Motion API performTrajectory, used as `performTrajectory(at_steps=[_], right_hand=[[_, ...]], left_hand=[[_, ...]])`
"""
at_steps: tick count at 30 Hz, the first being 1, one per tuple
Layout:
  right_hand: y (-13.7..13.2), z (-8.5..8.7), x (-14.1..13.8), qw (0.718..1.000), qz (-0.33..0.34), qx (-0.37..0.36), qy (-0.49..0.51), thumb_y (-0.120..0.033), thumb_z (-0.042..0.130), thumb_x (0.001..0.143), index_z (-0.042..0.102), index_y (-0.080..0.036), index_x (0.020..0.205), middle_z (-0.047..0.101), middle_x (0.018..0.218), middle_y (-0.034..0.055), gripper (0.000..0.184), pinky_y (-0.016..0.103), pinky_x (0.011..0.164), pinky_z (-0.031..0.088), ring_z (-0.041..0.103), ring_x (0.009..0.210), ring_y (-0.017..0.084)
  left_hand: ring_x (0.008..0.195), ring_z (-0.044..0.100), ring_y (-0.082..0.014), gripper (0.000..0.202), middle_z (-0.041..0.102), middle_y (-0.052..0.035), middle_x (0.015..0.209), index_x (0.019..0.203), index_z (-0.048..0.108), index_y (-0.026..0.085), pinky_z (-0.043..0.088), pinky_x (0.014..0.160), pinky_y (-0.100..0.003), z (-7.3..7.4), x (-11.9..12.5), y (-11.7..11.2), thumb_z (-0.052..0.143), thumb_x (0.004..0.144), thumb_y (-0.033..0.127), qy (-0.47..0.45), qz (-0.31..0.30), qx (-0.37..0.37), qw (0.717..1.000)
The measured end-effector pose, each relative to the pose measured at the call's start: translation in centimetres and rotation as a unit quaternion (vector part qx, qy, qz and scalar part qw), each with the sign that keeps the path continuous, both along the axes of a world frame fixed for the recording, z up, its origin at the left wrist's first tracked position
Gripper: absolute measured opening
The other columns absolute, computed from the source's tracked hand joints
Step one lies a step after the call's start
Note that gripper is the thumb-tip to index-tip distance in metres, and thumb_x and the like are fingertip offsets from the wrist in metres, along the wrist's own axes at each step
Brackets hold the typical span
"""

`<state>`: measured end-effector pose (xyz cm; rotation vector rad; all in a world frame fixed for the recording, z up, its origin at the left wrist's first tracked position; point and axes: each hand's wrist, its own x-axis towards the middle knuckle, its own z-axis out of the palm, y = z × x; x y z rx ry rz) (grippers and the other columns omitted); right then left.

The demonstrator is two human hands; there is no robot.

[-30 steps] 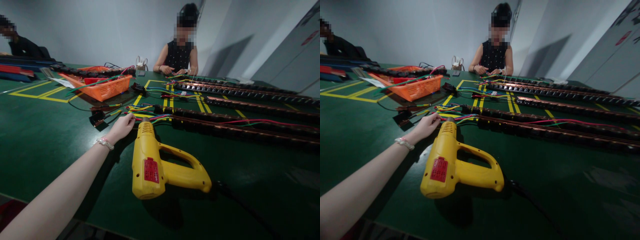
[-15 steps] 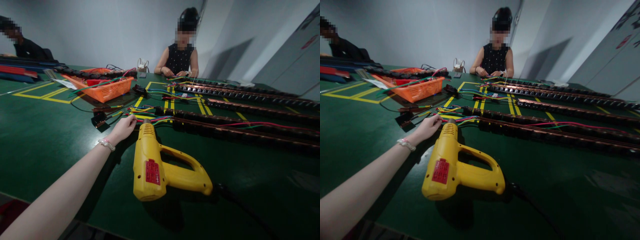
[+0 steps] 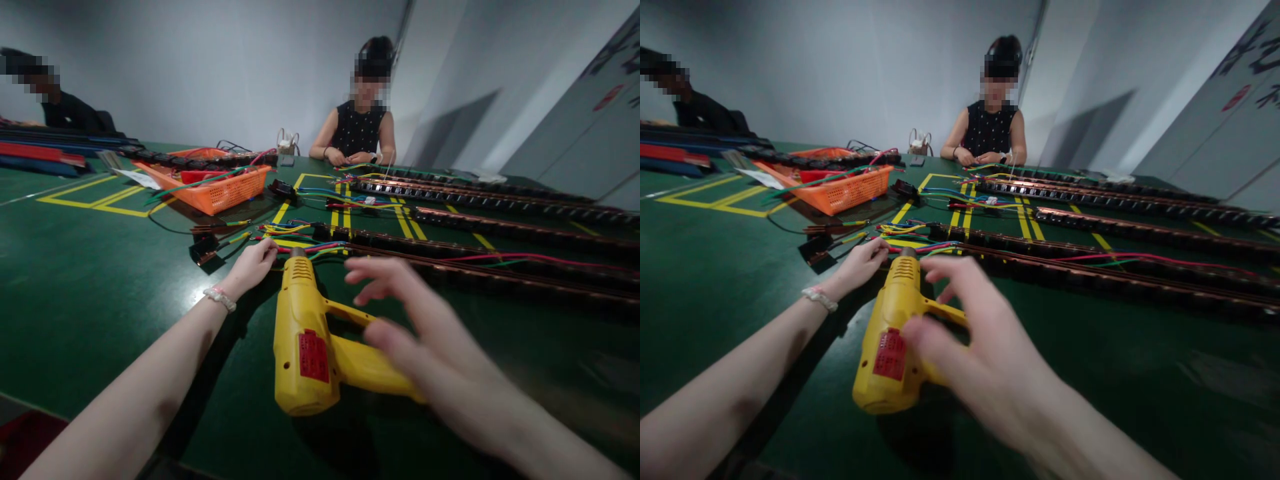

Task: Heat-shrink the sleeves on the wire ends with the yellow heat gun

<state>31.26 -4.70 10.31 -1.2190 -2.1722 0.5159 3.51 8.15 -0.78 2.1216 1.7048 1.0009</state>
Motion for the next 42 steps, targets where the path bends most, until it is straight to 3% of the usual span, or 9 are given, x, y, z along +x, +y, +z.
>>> performTrajectory(at_steps=[2, 5, 7, 11, 16, 32, 37, 42], right_hand=[[-0.5, -1.3, -1.8, 0.987, 0.104, -0.076, -0.099, -0.067, 0.059, 0.07, 0.042, -0.03, 0.135, 0.048, 0.128, 0.0056, 0.076, 0.043, 0.089, 0.049, 0.053, 0.109, 0.027], [-0.7, -3.0, -3.1, 0.971, 0.091, -0.138, -0.173, -0.069, 0.071, 0.053, 0.027, -0.037, 0.143, 0.027, 0.144, 0.0048, 0.105, 0.048, 0.096, 0.043, 0.05, 0.115, 0.032], [-0.6, -3.4, -3.1, 0.964, 0.074, -0.173, -0.187, -0.07, 0.07, 0.052, 0.016, -0.044, 0.144, 0.02, 0.147, 0.004, 0.11, 0.05, 0.094, 0.043, 0.051, 0.114, 0.033], [-0.2, -3.6, -2.6, 0.952, 0.081, -0.206, -0.212, -0.071, 0.068, 0.055, 0.006, -0.043, 0.146, 0.047, 0.122, 0.0066, 0.114, 0.05, 0.09, 0.042, 0.053, 0.108, 0.033], [0.2, -4.2, -2.0, 0.955, 0.094, -0.177, -0.218, -0.073, 0.066, 0.055, 0.002, -0.039, 0.147, 0.055, 0.102, 0.0058, 0.117, 0.046, 0.079, 0.045, 0.059, 0.092, 0.03], [-0.1, -6.4, 2.0, 0.973, 0.015, -0.051, -0.225, -0.074, 0.061, 0.061, -0.001, -0.036, 0.147, 0.061, 0.096, 0.006, 0.113, 0.045, 0.069, 0.052, 0.065, 0.081, 0.029], [-0.4, -6.8, 2.4, 0.975, 0.023, -0.003, -0.22, -0.077, 0.056, 0.063, -0.004, -0.032, 0.148, 0.062, 0.093, 0.0064, 0.113, 0.042, 0.068, 0.053, 0.065, 0.079, 0.027], [-0.8, -7.1, 1.9, 0.974, 0.024, 0.0, -0.224, -0.075, 0.063, 0.057, -0.005, -0.032, 0.147, 0.06, 0.095, 0.0061, 0.121, 0.044, 0.071, 0.053, 0.063, 0.081, 0.028]], left_hand=[[0.064, 0.054, -0.0155, 0.018, 0.062, -0.0019, 0.071, 0.085, 0.054, 0.02, 0.04, 0.063, -0.027, -0.1, 0.0, 0.1, 0.04, 0.086, 0.032, -0.005, 0.002, 0.0, 1.0], [0.065, 0.055, -0.0154, 0.019, 0.062, -0.0018, 0.072, 0.087, 0.054, 0.02, 0.04, 0.064, -0.027, -0.4, -0.1, 0.3, 0.039, 0.087, 0.032, -0.008, 0.008, 0.001, 1.0], [0.066, 0.055, -0.0155, 0.018, 0.062, -0.0018, 0.072, 0.087, 0.054, 0.02, 0.04, 0.065, -0.027, -0.4, -0.1, 0.4, 0.04, 0.087, 0.032, -0.004, 0.011, 0.001, 1.0], [0.066, 0.054, -0.0155, 0.018, 0.061, -0.0017, 0.072, 0.085, 0.053, 0.021, 0.04, 0.064, -0.027, -0.1, 0.0, 0.2, 0.039, 0.087, 0.031, 0.004, 0.008, 0.002, 1.0], [0.067, 0.055, -0.0153, 0.017, 0.063, -0.0015, 0.073, 0.086, 0.054, 0.02, 0.04, 0.064, -0.026, 0.2, 0.0, 0.0, 0.04, 0.087, 0.03, 0.002, 0.003, -0.008, 1.0], [0.064, 0.055, -0.0146, 0.018, 0.064, -0.0005, 0.072, 0.088, 0.054, 0.021, 0.039, 0.065, -0.026, -0.2, -0.2, 0.3, 0.04, 0.087, 0.033, 0.007, -0.001, -0.003, 1.0], [0.065, 0.056, -0.0153, 0.019, 0.064, -0.0007, 0.072, 0.087, 0.054, 0.021, 0.04, 0.066, -0.026, 0.0, -0.1, 0.3, 0.039, 0.087, 0.033, 0.011, 0.003, -0.004, 1.0], [0.068, 0.058, -0.0164, 0.018, 0.064, -0.0009, 0.073, 0.087, 0.053, 0.022, 0.041, 0.068, -0.027, 0.1, 0.0, 0.2, 0.039, 0.088, 0.033, 0.017, 0.014, -0.005, 1.0]])
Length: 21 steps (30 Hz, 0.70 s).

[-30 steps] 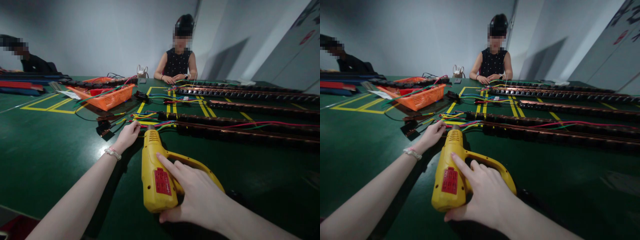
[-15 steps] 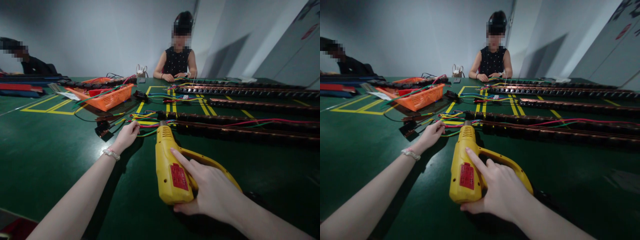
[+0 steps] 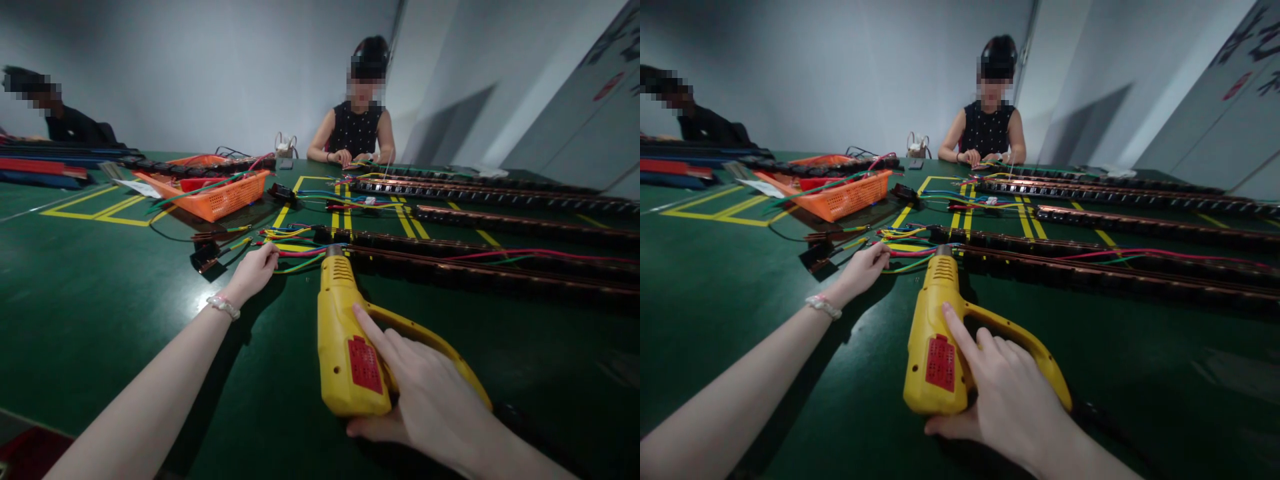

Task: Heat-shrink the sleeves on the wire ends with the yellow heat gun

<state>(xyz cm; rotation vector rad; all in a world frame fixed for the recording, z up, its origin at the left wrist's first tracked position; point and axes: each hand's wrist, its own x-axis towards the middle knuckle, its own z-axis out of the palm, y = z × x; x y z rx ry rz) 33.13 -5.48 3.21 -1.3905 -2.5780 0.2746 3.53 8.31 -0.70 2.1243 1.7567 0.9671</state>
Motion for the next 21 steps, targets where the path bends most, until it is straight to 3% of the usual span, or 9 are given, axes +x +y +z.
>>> performTrajectory(at_steps=[4, 9, 16, 21], right_hand=[[-0.6, 0.4, -1.3, 0.999, 0.003, -0.04, -0.007, -0.071, 0.068, 0.055, -0.006, -0.033, 0.147, 0.058, 0.097, 0.0056, 0.124, 0.046, 0.075, 0.051, 0.061, 0.085, 0.028], [-1.1, 0.7, -3.7, 0.997, 0.021, -0.069, -0.02, -0.078, 0.062, 0.055, -0.003, -0.029, 0.148, 0.057, 0.097, 0.0086, 0.124, 0.05, 0.076, 0.049, 0.06, 0.084, 0.03], [-1.0, 0.5, -7.0, 0.997, 0.064, -0.029, -0.026, -0.087, 0.049, 0.054, 0.001, -0.022, 0.149, 0.057, 0.09, 0.0102, 0.125, 0.048, 0.07, 0.048, 0.06, 0.076, 0.031], [-0.7, 0.4, -7.7, 0.996, 0.088, -0.011, -0.02, -0.087, 0.043, 0.058, 0.005, -0.018, 0.149, 0.058, 0.087, 0.0109, 0.12, 0.044, 0.066, 0.047, 0.06, 0.071, 0.03]], left_hand=[[0.069, 0.058, -0.0168, 0.018, 0.065, -0.0014, 0.074, 0.088, 0.054, 0.022, 0.041, 0.068, -0.028, -0.1, 0.1, 0.0, 0.038, 0.087, 0.033, 0.001, 0.006, 0.006, 1.0], [0.067, 0.058, -0.0164, 0.02, 0.065, -0.0015, 0.076, 0.087, 0.054, 0.022, 0.041, 0.067, -0.027, -0.3, 0.1, 0.1, 0.038, 0.087, 0.033, 0.002, 0.009, 0.013, 1.0], [0.068, 0.056, -0.0165, 0.026, 0.064, -0.0031, 0.075, 0.089, 0.058, 0.021, 0.04, 0.064, -0.026, -0.4, -0.1, 0.3, 0.037, 0.086, 0.036, 0.006, 0.009, 0.008, 1.0], [0.07, 0.055, -0.0165, 0.027, 0.064, -0.0035, 0.077, 0.091, 0.058, 0.019, 0.039, 0.064, -0.025, -0.3, -0.4, 0.3, 0.04, 0.083, 0.037, 0.005, 0.002, -0.005, 1.0]])
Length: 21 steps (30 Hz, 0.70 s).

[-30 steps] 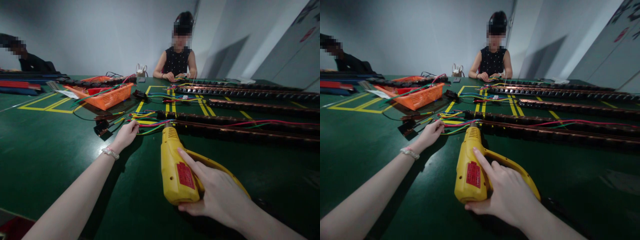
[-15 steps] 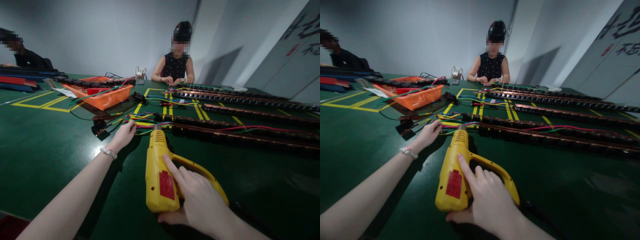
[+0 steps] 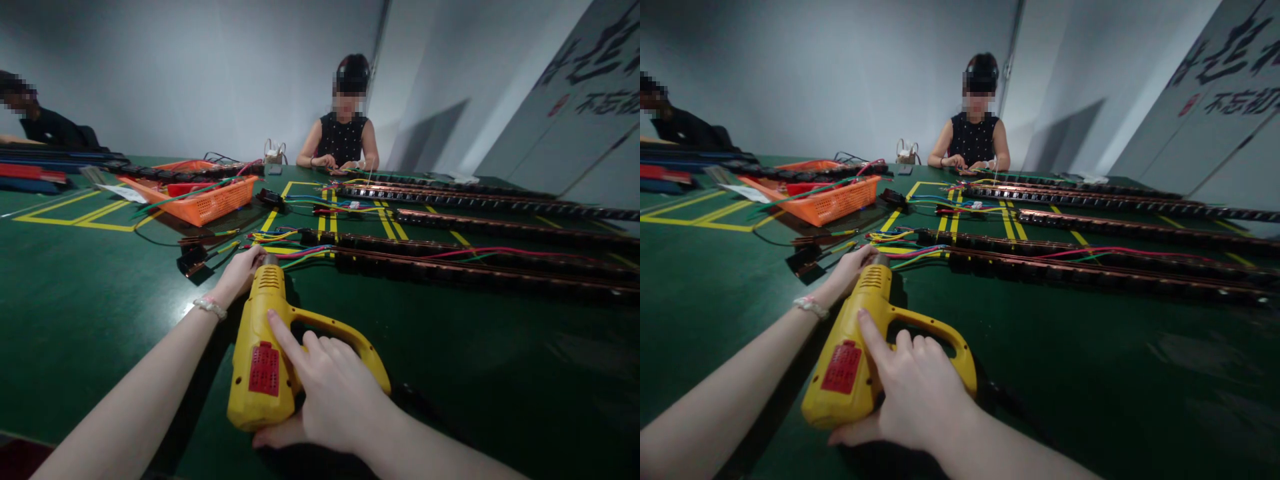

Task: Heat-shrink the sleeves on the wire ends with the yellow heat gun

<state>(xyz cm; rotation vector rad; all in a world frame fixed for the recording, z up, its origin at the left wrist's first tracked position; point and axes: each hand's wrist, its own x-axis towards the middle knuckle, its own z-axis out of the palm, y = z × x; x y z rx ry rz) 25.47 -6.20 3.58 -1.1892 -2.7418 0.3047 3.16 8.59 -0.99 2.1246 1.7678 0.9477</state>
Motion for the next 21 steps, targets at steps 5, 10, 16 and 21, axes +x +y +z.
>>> performTrajectory(at_steps=[5, 10, 16, 21], right_hand=[[0.2, 0.0, 0.6, 1.0, 0.015, 0.014, 0.011, -0.089, 0.045, 0.054, 0.005, -0.019, 0.149, 0.061, 0.085, 0.0106, 0.124, 0.04, 0.063, 0.047, 0.061, 0.068, 0.029], [0.8, -0.1, 1.6, 0.999, 0.023, 0.021, 0.027, -0.089, 0.046, 0.054, 0.007, -0.019, 0.149, 0.062, 0.084, 0.0112, 0.124, 0.038, 0.061, 0.045, 0.061, 0.067, 0.029], [1.3, 0.3, 2.5, 1.0, 0.005, 0.005, 0.024, -0.086, 0.05, 0.054, 0.007, -0.02, 0.149, 0.062, 0.089, 0.014, 0.124, 0.04, 0.064, 0.046, 0.062, 0.071, 0.031], [1.5, 0.3, 2.5, 1.0, 0.003, -0.004, 0.024, -0.086, 0.051, 0.053, 0.007, -0.02, 0.149, 0.061, 0.086, 0.0111, 0.125, 0.039, 0.063, 0.046, 0.061, 0.07, 0.029]], left_hand=[[0.069, 0.055, -0.0166, 0.029, 0.063, -0.0037, 0.076, 0.089, 0.058, 0.018, 0.04, 0.065, -0.026, 0.1, 0.1, -0.1, 0.036, 0.086, 0.038, 0.007, 0.005, 0.008, 1.0], [0.068, 0.055, -0.0161, 0.025, 0.062, -0.0025, 0.074, 0.086, 0.056, 0.019, 0.041, 0.066, -0.026, 0.3, 0.2, -0.2, 0.039, 0.085, 0.037, 0.011, -0.006, 0.014, 1.0], [0.065, 0.055, -0.0161, 0.025, 0.062, -0.0021, 0.073, 0.086, 0.055, 0.019, 0.042, 0.064, -0.026, 0.5, 0.3, -0.4, 0.039, 0.085, 0.039, 0.028, -0.011, 0.018, 0.999], [0.064, 0.055, -0.0166, 0.027, 0.061, -0.0019, 0.071, 0.087, 0.056, 0.02, 0.041, 0.063, -0.026, 0.5, 0.3, -0.2, 0.039, 0.084, 0.041, 0.028, -0.009, 0.014, 0.999]])
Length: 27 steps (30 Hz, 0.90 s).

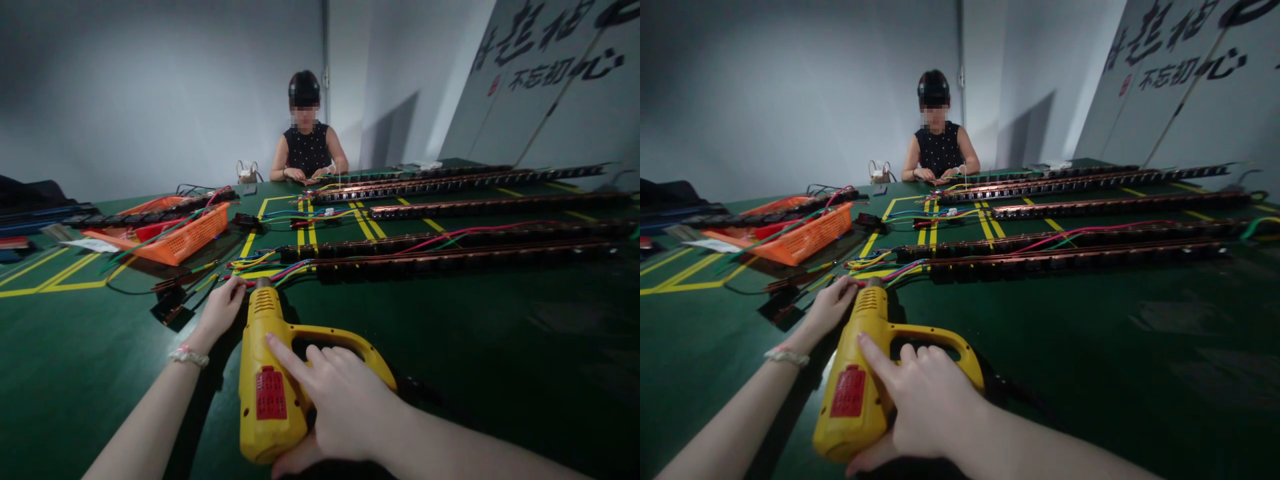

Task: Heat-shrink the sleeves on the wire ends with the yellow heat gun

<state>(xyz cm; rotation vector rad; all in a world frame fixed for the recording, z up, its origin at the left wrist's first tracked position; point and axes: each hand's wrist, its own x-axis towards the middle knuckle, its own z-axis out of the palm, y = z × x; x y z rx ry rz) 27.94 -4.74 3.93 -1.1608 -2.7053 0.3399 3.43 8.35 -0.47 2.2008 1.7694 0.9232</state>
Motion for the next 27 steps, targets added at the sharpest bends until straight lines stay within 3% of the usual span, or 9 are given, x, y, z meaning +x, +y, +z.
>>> performTrajectory(at_steps=[6, 13, 27], right_hand=[[0.0, -0.3, 0.0, 1.0, -0.002, 0.013, 0.0, -0.088, 0.046, 0.055, 0.004, -0.021, 0.149, 0.062, 0.088, 0.0129, 0.123, 0.041, 0.064, 0.046, 0.061, 0.071, 0.031], [-0.2, 0.4, 0.8, 1.0, -0.006, -0.01, -0.002, -0.085, 0.051, 0.056, 0.007, -0.021, 0.149, 0.061, 0.09, 0.0111, 0.121, 0.04, 0.065, 0.045, 0.061, 0.073, 0.029], [-0.7, 0.6, 3.5, 0.993, -0.11, -0.028, -0.021, -0.075, 0.063, 0.058, 0.003, -0.025, 0.149, 0.06, 0.098, 0.0089, 0.12, 0.047, 0.081, 0.047, 0.062, 0.087, 0.029]], left_hand=[[0.062, 0.052, -0.0156, 0.026, 0.06, -0.0015, 0.07, 0.086, 0.055, 0.019, 0.04, 0.062, -0.026, -0.1, 0.0, -0.1, 0.039, 0.084, 0.04, -0.003, 0.0, -0.003, 1.0], [0.063, 0.054, -0.016, 0.025, 0.061, -0.0014, 0.07, 0.085, 0.055, 0.019, 0.04, 0.062, -0.026, -0.2, -0.1, -0.1, 0.039, 0.085, 0.039, -0.003, -0.009, 0.008, 1.0], [0.067, 0.056, -0.0162, 0.023, 0.064, -0.003, 0.076, 0.086, 0.057, 0.02, 0.041, 0.065, -0.026, 0.0, -0.4, -0.2, 0.039, 0.086, 0.034, -0.008, -0.035, 0.006, 0.999]])
